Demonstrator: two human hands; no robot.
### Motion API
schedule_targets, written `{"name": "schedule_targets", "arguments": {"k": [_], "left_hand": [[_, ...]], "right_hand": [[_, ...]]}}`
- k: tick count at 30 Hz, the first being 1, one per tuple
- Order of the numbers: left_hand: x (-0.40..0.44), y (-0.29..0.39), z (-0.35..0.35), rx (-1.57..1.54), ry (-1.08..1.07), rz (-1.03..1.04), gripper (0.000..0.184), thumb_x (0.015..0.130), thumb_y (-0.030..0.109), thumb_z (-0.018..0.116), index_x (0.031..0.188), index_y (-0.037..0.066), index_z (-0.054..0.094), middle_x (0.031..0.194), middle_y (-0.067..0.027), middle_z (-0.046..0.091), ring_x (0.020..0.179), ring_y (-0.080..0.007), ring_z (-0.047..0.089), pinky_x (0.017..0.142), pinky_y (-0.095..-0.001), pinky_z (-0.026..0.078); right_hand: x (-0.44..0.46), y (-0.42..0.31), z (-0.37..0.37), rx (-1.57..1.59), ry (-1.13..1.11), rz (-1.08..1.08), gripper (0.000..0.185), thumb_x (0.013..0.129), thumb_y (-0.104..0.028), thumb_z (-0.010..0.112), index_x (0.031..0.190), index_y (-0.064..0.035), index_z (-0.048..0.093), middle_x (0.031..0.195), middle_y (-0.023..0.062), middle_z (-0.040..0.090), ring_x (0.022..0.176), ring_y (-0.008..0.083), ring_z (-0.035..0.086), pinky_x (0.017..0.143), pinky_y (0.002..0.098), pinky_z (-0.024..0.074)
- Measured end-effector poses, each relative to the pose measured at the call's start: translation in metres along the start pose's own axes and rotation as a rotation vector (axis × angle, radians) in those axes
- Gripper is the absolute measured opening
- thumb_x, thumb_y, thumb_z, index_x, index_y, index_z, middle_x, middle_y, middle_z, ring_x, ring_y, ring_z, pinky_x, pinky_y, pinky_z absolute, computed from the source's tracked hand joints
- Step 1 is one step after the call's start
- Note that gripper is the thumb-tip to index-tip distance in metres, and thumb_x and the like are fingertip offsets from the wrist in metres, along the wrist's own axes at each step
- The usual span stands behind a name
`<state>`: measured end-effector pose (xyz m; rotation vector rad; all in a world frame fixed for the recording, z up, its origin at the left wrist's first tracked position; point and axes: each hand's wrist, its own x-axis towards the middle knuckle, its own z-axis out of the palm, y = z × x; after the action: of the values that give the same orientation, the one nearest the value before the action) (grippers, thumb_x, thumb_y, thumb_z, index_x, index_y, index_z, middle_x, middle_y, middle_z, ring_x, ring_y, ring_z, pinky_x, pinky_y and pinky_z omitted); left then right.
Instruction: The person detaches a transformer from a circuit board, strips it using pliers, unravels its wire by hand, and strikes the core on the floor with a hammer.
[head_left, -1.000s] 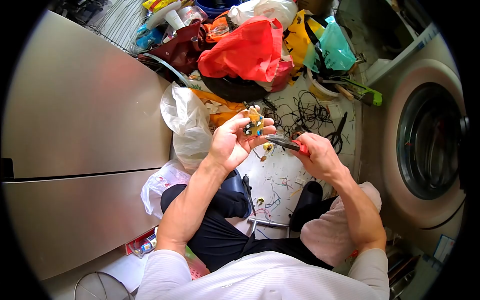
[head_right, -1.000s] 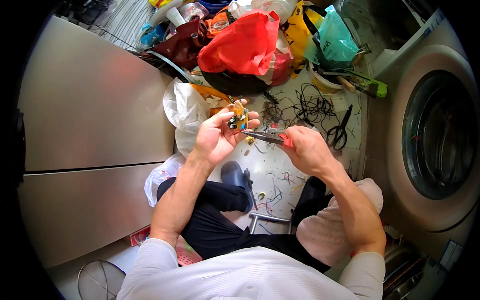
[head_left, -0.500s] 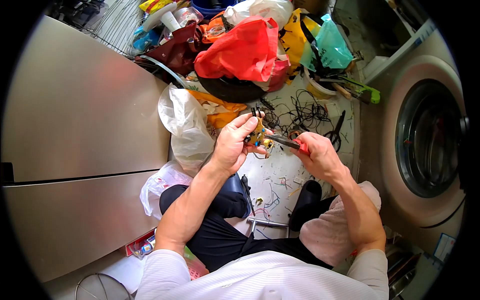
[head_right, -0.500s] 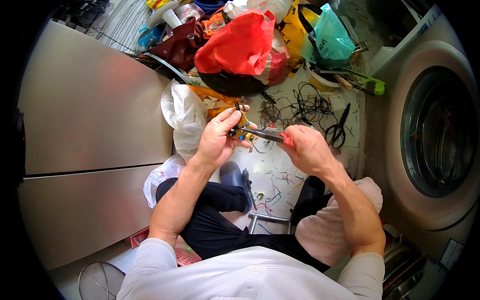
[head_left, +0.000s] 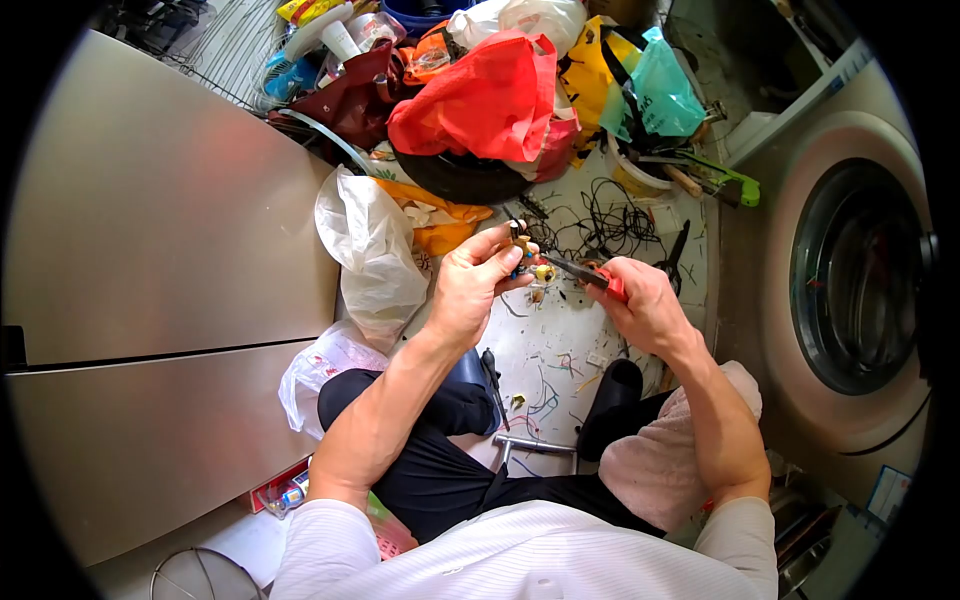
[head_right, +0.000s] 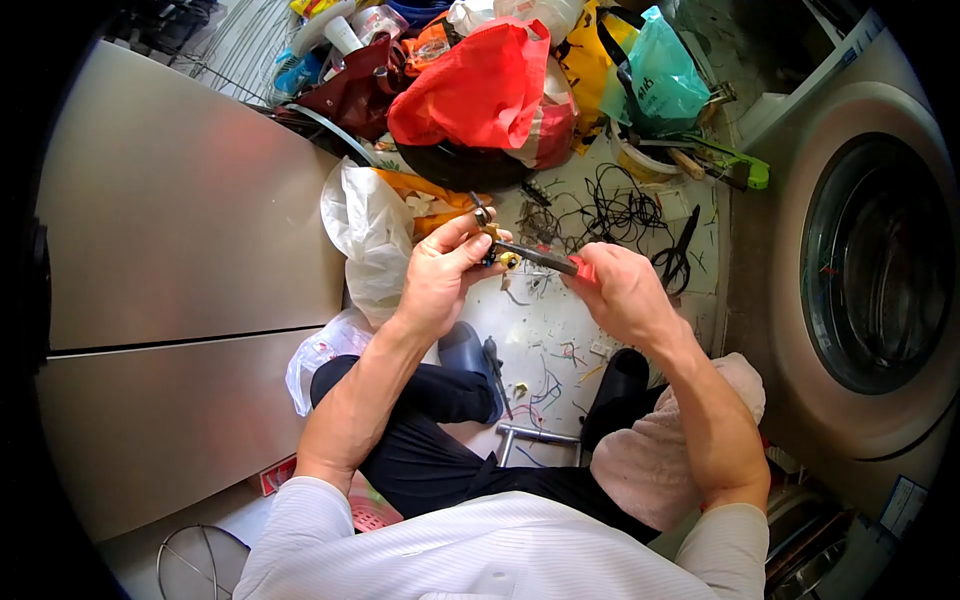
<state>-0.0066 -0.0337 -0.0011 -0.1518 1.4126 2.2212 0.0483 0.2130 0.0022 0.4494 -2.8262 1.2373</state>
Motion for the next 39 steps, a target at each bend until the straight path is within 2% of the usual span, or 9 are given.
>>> {"name": "schedule_targets", "arguments": {"k": [2,5,8,13,20,23,30,35,39], "left_hand": [[0.002,0.001,-0.002,-0.026,-0.011,-0.032,0.030,0.100,0.006,0.060,0.130,0.005,0.061,0.112,-0.0116,0.071,0.104,-0.0171,0.069,0.085,-0.0343,0.062],[0.007,-0.003,-0.009,-0.239,-0.137,-0.150,0.030,0.103,0.009,0.052,0.131,0.003,0.058,0.117,-0.0149,0.069,0.108,-0.0247,0.068,0.091,-0.0422,0.060],[0.009,-0.002,-0.007,-0.414,-0.111,-0.268,0.035,0.106,0.021,0.041,0.132,-0.001,0.051,0.128,-0.0219,0.061,0.115,-0.0396,0.064,0.095,-0.0499,0.058],[0.011,-0.006,-0.007,-0.417,-0.164,-0.276,0.037,0.105,0.021,0.038,0.132,-0.001,0.050,0.129,-0.0251,0.060,0.119,-0.0407,0.062,0.098,-0.0512,0.056],[0.009,-0.006,-0.003,-0.441,-0.177,-0.291,0.046,0.096,0.009,0.039,0.140,-0.002,0.045,0.135,-0.0297,0.057,0.126,-0.0426,0.057,0.105,-0.0523,0.052],[0.010,-0.009,-0.001,-0.404,-0.173,-0.277,0.045,0.097,0.010,0.038,0.140,-0.001,0.044,0.135,-0.0298,0.057,0.127,-0.0427,0.057,0.105,-0.0526,0.051],[0.006,-0.011,0.002,-0.316,-0.151,-0.241,0.036,0.102,0.006,0.044,0.137,0.003,0.052,0.130,-0.0220,0.062,0.122,-0.0365,0.062,0.102,-0.0511,0.054],[0.005,-0.020,-0.002,-0.288,-0.098,-0.131,0.031,0.100,0.002,0.055,0.130,0.004,0.062,0.118,-0.0112,0.069,0.107,-0.0228,0.068,0.099,-0.0466,0.057],[0.007,-0.026,-0.008,-0.236,-0.047,-0.111,0.031,0.098,0.001,0.059,0.129,0.004,0.064,0.116,-0.0080,0.069,0.098,-0.0170,0.067,0.099,-0.0429,0.058]], "right_hand": [[0.000,0.001,0.000,-0.016,0.022,-0.003,0.019,0.086,-0.011,0.074,0.089,-0.0011,0.058,0.079,0.0145,0.059,0.075,0.0359,0.060,0.068,0.0436,0.0480],[0.001,-0.003,-0.006,-0.013,-0.002,0.081,0.019,0.087,-0.012,0.073,0.090,-0.0008,0.059,0.078,0.0144,0.059,0.076,0.0352,0.060,0.068,0.0430,0.0481],[0.001,-0.002,-0.012,0.021,0.051,0.128,0.017,0.088,-0.011,0.073,0.092,-0.0008,0.060,0.076,0.0140,0.059,0.071,0.0327,0.060,0.066,0.0405,0.0488],[0.001,-0.003,-0.020,0.090,0.114,0.248,0.014,0.092,-0.012,0.071,0.095,-0.0008,0.062,0.075,0.0127,0.062,0.066,0.0275,0.059,0.063,0.0363,0.0489],[-0.001,0.000,-0.021,0.049,0.114,0.221,0.014,0.092,-0.013,0.070,0.095,-0.0009,0.063,0.073,0.0119,0.062,0.065,0.0262,0.060,0.063,0.0363,0.0489],[-0.001,0.006,-0.020,0.016,0.138,0.137,0.014,0.092,-0.013,0.071,0.093,-0.0010,0.063,0.072,0.0120,0.061,0.064,0.0260,0.059,0.062,0.0363,0.0488],[0.001,0.005,-0.024,0.052,0.173,0.198,0.016,0.092,-0.014,0.071,0.091,-0.0006,0.062,0.073,0.0127,0.061,0.064,0.0265,0.059,0.062,0.0369,0.0488],[0.001,0.007,-0.022,0.040,0.173,0.178,0.017,0.092,-0.014,0.071,0.091,0.0000,0.062,0.075,0.0147,0.060,0.065,0.0293,0.058,0.063,0.0377,0.0487],[0.001,0.007,-0.023,0.023,0.166,0.185,0.018,0.092,-0.015,0.071,0.091,0.0000,0.061,0.075,0.0155,0.060,0.066,0.0310,0.058,0.064,0.0383,0.0487]]}}
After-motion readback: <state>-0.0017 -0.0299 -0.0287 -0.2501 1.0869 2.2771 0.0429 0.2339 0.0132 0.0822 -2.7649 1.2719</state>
